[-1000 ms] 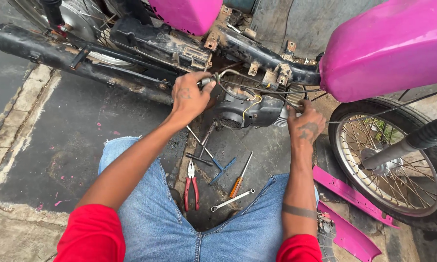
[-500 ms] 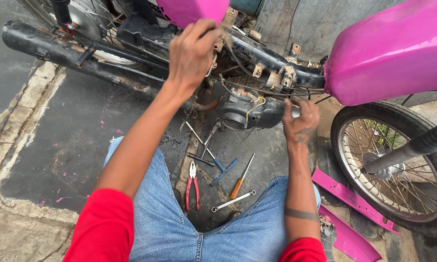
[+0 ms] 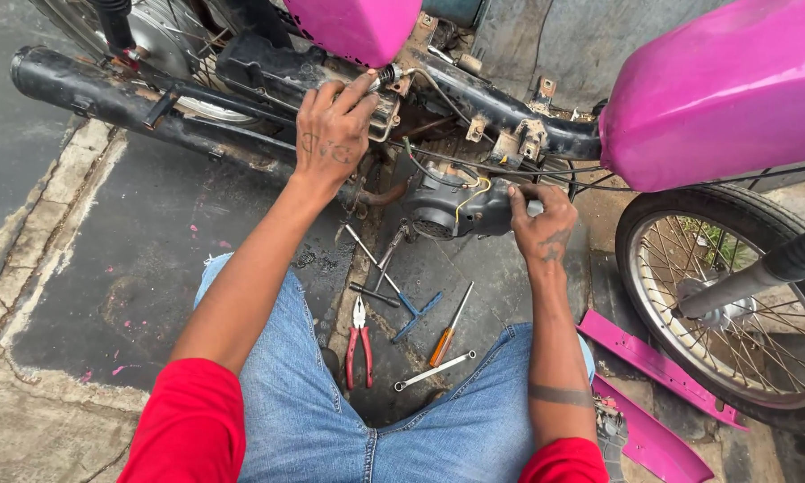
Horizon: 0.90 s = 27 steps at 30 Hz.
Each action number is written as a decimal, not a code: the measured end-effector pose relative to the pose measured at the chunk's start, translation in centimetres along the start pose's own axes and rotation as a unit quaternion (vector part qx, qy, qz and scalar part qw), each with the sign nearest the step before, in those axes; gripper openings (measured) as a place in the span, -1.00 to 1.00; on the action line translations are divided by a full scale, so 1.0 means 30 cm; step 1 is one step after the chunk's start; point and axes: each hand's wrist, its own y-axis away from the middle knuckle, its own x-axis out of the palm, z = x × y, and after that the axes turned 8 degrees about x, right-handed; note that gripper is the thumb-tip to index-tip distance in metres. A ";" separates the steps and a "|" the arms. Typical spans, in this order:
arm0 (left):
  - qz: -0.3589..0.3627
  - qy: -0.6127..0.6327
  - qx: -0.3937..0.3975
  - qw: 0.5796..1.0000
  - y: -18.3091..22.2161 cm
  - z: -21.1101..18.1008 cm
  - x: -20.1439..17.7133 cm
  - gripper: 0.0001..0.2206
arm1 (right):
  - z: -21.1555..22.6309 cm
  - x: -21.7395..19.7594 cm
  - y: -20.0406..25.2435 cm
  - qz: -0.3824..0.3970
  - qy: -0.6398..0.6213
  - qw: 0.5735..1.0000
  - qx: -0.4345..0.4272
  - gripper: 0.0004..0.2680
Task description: The person removes a cover and a box from the motorcycle, then detaches the carburetor using pliers and a screwdriver. After working on the engine with a wrench and a screwdriver, they reattach the carburetor and tighten its components.
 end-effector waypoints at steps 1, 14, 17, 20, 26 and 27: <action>-0.011 -0.014 0.005 1.000 -0.003 -0.003 0.001 -0.84 | 0.001 -0.004 0.001 0.002 -0.008 1.000 0.010 -0.88; -0.069 0.036 -0.035 0.996 0.022 -0.069 -0.020 -0.80 | 0.031 -0.019 0.036 0.036 -0.013 0.999 0.032 -0.81; -0.019 0.124 -0.048 0.991 0.041 -0.104 0.032 -0.73 | 0.183 -0.025 0.055 0.055 -0.045 0.997 -0.020 -0.63; 0.036 0.200 -0.041 0.978 0.025 -0.152 -0.033 -0.59 | 0.220 0.071 0.083 0.130 -0.048 0.990 -0.023 -0.62; 0.171 0.276 -0.224 0.919 0.062 -0.062 0.031 -0.68 | 0.182 0.209 0.192 0.095 0.014 0.990 -0.105 -0.80; 0.174 0.278 -0.222 0.918 0.053 -0.058 0.010 -0.68 | 0.190 0.197 0.187 0.094 0.016 0.990 -0.102 -0.80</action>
